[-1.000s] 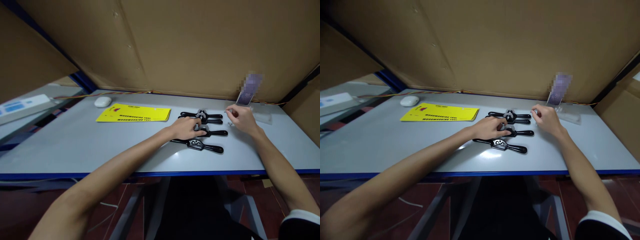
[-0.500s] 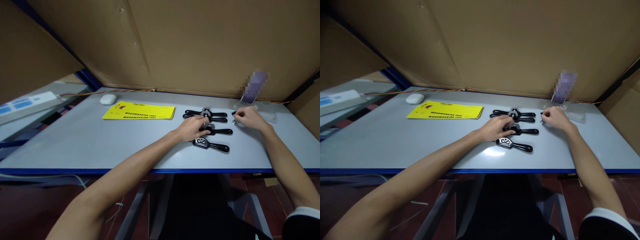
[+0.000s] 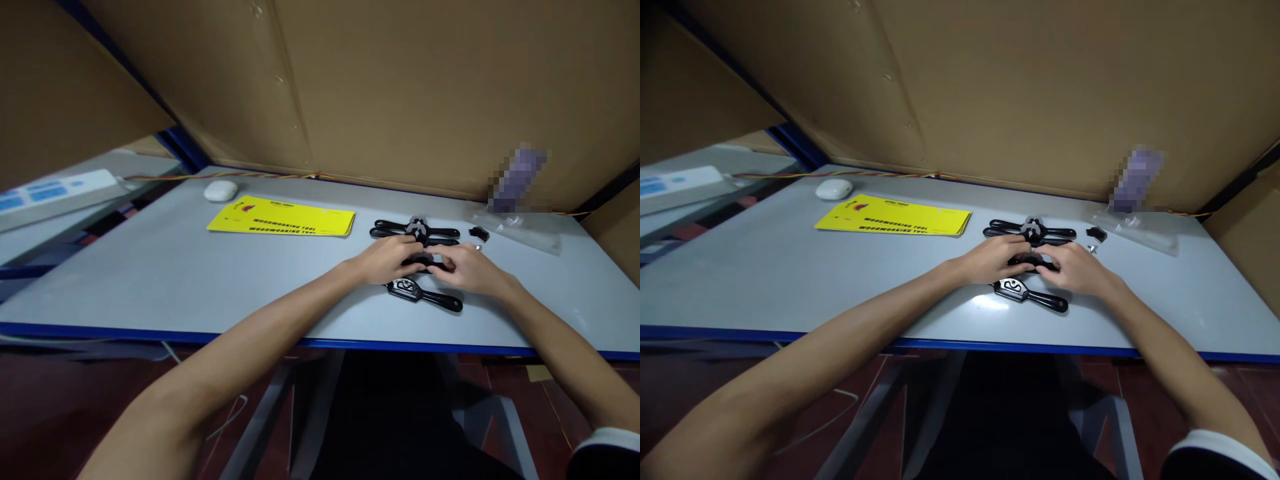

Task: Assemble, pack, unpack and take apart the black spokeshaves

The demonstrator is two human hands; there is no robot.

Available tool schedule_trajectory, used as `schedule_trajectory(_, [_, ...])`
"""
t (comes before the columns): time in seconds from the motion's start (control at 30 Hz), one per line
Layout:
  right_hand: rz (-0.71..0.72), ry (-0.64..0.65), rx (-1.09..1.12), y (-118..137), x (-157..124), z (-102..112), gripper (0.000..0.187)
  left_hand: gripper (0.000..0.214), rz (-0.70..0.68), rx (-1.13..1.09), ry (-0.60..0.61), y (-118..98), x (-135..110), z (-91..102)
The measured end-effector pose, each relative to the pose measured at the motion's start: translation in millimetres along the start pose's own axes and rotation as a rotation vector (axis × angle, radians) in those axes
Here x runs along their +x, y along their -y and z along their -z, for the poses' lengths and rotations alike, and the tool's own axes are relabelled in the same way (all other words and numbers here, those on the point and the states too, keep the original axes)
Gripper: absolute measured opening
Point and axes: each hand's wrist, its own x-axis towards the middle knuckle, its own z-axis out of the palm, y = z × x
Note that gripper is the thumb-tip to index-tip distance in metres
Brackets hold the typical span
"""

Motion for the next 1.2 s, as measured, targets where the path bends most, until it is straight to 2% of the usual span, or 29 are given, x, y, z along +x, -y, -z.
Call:
schedule_trajectory(0.1, [0.035, -0.001, -0.005, 2, 1, -3, 0.021, 0.029, -0.012, -0.012, 0.007, 0, -2, 1.3])
schedule_trajectory(0.23, [0.125, -0.046, -0.018, 2, 2, -2, 0.025, 0.036, 0.006, -0.039, -0.003, -2, -4, 2.7])
schedule_trajectory(0.3, [0.123, -0.080, -0.027, 0, 1, 1, 0.024, 0.039, 0.028, -0.050, -0.040, -3, -5, 2.5])
schedule_trajectory(0.37, [0.053, -0.129, -0.047, -7, 0, 6, 0.023, 0.044, 0.050, -0.052, -0.098, -4, -5, 1.6])
schedule_trajectory(0.47, [-0.158, -0.225, -0.124, -26, -2, 19, 0.024, 0.049, 0.089, -0.029, -0.164, -2, -6, -1.0])
schedule_trajectory(0.57, [-0.382, -0.309, -0.262, -50, -4, 33, 0.023, 0.051, 0.141, 0.020, -0.164, 1, -7, -4.2])
schedule_trajectory(0.67, [-0.524, -0.372, -0.262, -72, -5, 42, 0.019, 0.055, 0.196, 0.036, -0.132, 3, -8, -6.6])
schedule_trajectory(0.77, [-0.586, -0.412, -0.140, -86, -6, 43, 0.027, 0.060, 0.264, 0.029, -0.084, 3, -8, -7.0])
schedule_trajectory(0.87, [-0.629, -0.377, -0.039, -95, -6, 42, 0.033, 0.063, 0.297, 0.033, -0.043, 1, -8, -6.2])
schedule_trajectory(1.1, [-0.698, -0.327, -0.023, -100, -8, 47, 0.027, 0.062, 0.281, 0.043, -0.056, 2, -9, -6.5])
schedule_trajectory(1.2, [-0.697, -0.267, -0.008, -98, -9, 50, 0.024, 0.062, 0.277, 0.039, -0.055, 2, -9, -6.3])
